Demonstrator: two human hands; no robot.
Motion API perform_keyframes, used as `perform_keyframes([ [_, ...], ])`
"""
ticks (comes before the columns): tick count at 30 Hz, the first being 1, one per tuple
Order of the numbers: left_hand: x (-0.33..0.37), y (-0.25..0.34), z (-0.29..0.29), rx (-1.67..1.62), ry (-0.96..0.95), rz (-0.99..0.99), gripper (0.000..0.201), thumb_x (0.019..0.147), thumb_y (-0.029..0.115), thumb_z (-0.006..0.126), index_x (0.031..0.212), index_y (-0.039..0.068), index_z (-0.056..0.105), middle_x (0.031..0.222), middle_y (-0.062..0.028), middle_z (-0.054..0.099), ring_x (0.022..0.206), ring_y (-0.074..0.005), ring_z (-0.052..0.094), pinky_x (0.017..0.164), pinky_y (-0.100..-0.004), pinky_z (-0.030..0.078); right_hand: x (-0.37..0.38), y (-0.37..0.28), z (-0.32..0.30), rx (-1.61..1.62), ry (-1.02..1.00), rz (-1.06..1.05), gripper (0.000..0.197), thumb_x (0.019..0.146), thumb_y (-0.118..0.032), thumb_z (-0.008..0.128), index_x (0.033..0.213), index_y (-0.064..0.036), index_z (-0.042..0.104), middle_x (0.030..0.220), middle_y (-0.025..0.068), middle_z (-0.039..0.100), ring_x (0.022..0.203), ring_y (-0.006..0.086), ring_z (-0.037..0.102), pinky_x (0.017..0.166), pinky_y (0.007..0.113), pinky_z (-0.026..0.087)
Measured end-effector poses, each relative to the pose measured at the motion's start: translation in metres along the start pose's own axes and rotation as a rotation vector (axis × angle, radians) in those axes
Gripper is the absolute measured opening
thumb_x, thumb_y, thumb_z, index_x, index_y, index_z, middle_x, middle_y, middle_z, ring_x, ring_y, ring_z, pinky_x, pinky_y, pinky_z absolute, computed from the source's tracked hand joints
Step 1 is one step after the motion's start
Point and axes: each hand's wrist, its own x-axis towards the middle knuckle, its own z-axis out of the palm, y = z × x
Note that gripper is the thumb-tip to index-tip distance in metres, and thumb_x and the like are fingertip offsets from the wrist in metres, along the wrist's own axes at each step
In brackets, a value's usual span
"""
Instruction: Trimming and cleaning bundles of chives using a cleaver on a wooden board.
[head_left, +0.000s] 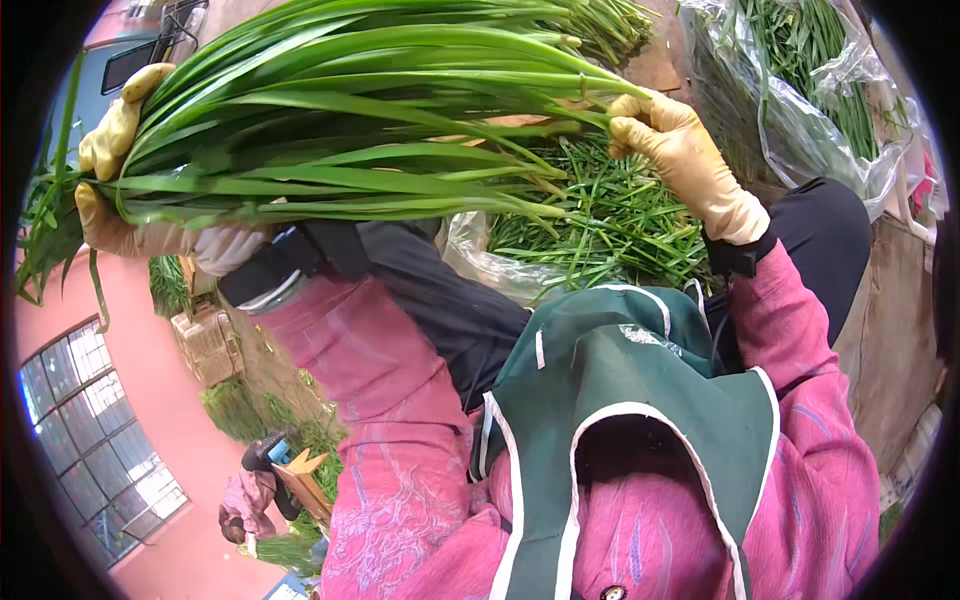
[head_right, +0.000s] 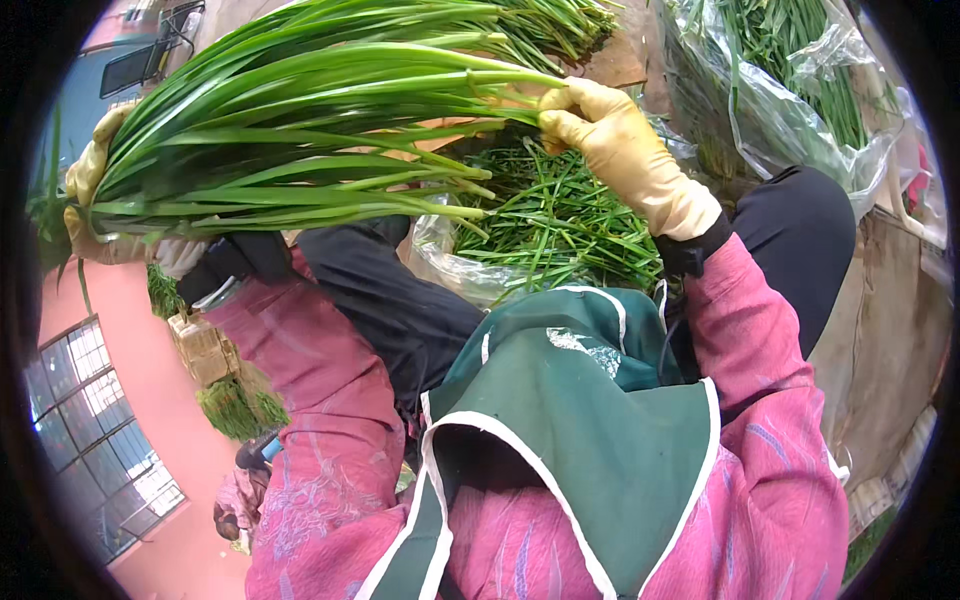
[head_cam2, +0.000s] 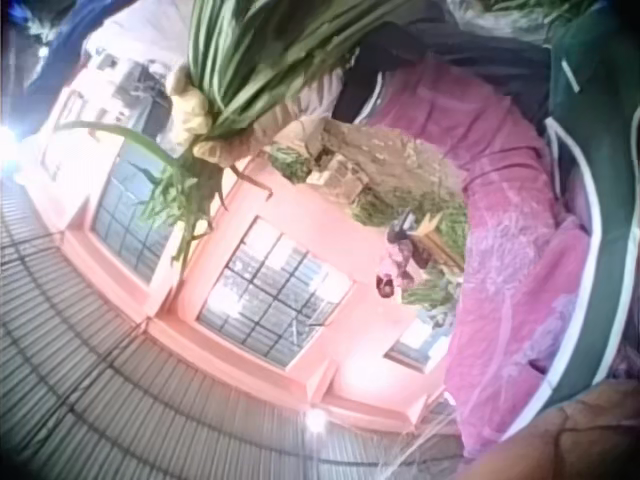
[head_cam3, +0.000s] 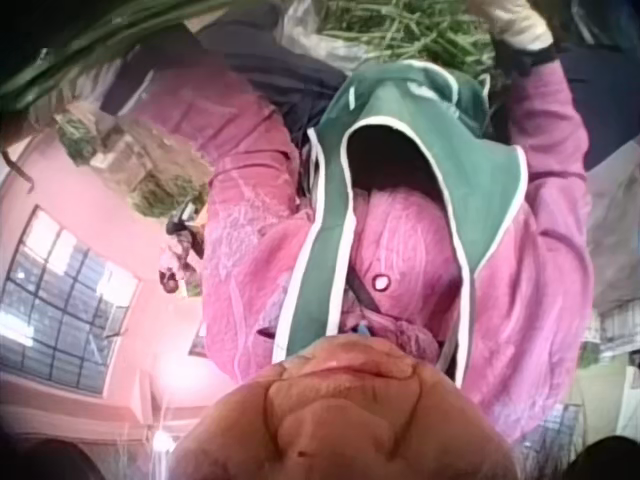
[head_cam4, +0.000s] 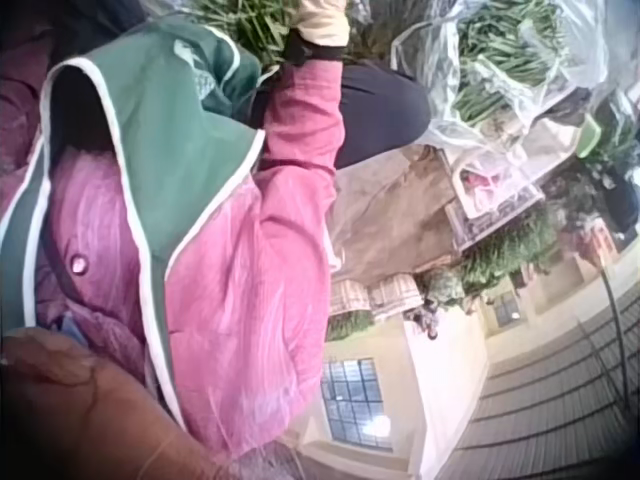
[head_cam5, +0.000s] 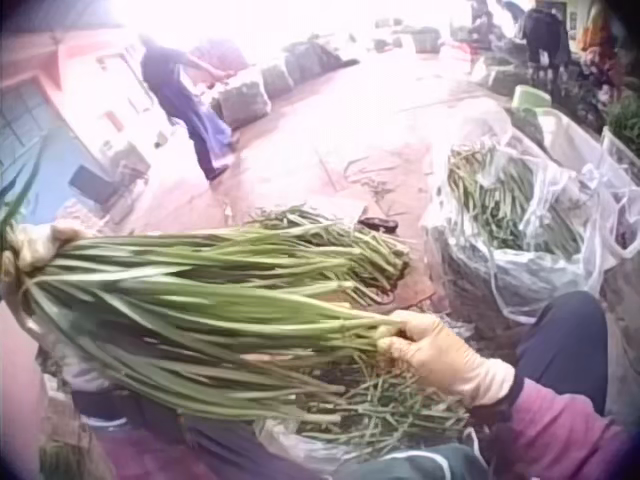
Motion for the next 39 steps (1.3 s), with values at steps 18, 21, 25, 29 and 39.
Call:
perform_keyframes([
  [18,0.0,-0.005,-0.011,0.128,0.056,0.199,0.013,0.08,0.027,0.065,0.086,0.015,0.066,0.093,0.0013,0.064,0.113,-0.0236,0.051,0.111,-0.0491,0.03,-0.002,-0.041,0.053,0.409,-0.339,0.104,0.049,0.087,-0.012,0.07,0.131,0.0006,0.053,0.122,0.0073,0.062,0.112,0.0146,0.056,0.098,0.03,0.043],
  [21,-0.006,-0.018,0.003,0.097,0.087,0.082,0.014,0.079,0.023,0.064,0.086,0.01,0.065,0.086,-0.0013,0.064,0.095,-0.0199,0.058,0.105,-0.0423,0.035,-0.005,-0.033,0.053,0.381,-0.226,0.132,0.036,0.088,-0.013,0.07,0.119,0.0026,0.061,0.109,0.0059,0.066,0.098,0.0109,0.059,0.09,0.026,0.046],
  [25,-0.004,-0.024,0.001,0.061,0.117,0.041,0.017,0.08,0.021,0.063,0.091,0.007,0.064,0.087,-0.003,0.063,0.095,-0.0206,0.058,0.109,-0.0441,0.033,-0.001,-0.02,0.037,0.298,-0.16,0.291,0.026,0.086,-0.009,0.07,0.108,0.001,0.062,0.1,0.0059,0.066,0.09,0.0118,0.06,0.086,0.025,0.048],
  [29,-0.002,-0.027,-0.008,0.011,0.12,-0.007,0.021,0.081,0.023,0.064,0.091,0.005,0.064,0.096,-0.0085,0.062,0.111,-0.0291,0.052,0.109,-0.053,0.035,-0.002,-0.001,0.04,0.735,0.017,0.281,0.036,0.083,-0.004,0.069,0.116,0.0008,0.057,0.101,0.0076,0.065,0.087,0.0147,0.063,0.085,0.029,0.05],
  [39,-0.003,-0.031,0.0,0.118,0.096,0.095,0.017,0.081,0.018,0.062,0.093,0.006,0.064,0.086,-0.0037,0.063,0.092,-0.023,0.059,0.11,-0.0475,0.035,-0.007,0.015,0.034,0.29,-0.053,0.325,0.028,0.075,-0.001,0.068,0.102,-0.0016,0.062,0.081,0.0025,0.063,0.072,0.0113,0.057,0.068,0.025,0.046],
])
